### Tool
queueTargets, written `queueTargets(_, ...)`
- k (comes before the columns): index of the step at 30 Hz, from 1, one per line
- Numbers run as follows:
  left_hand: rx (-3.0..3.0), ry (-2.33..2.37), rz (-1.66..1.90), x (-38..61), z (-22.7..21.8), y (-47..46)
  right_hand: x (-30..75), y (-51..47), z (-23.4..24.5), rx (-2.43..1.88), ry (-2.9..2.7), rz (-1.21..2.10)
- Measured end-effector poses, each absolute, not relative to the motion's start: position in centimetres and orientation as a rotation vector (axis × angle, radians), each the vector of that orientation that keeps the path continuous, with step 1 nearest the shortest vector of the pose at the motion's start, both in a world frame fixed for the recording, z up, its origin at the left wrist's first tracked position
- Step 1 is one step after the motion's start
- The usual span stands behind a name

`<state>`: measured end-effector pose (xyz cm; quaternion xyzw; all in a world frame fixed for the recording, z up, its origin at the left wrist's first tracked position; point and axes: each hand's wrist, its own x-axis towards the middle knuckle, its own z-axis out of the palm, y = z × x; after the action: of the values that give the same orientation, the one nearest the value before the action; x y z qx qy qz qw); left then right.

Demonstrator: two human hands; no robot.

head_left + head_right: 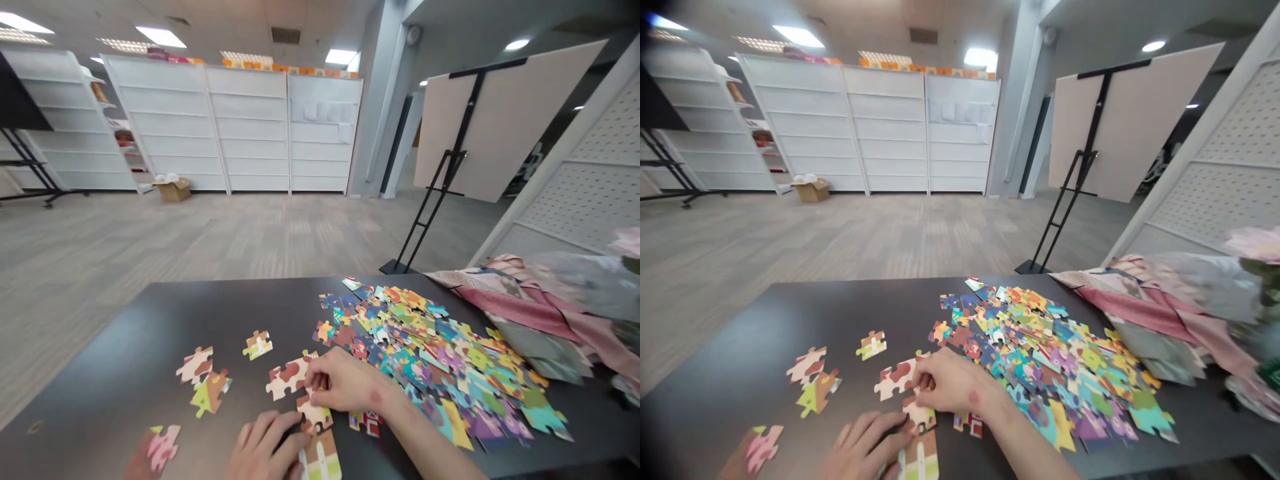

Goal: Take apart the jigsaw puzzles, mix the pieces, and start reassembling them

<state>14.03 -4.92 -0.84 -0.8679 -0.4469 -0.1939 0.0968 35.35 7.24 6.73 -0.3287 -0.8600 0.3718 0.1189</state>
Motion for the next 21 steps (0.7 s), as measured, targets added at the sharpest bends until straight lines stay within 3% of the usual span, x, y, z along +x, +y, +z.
queueTargets(4, -2.558, -1.346, -0.617, 14.2, -0.6, -4.9, 35.6, 6.0, 7.1, -0.992, -2.589, 0.862)
queueTargets(21, -2.589, -1.24, -0.572, 13.7, -0.3, -5.0, 36.5, 2.8, 6.0, -1.025, -2.429, 0.846)
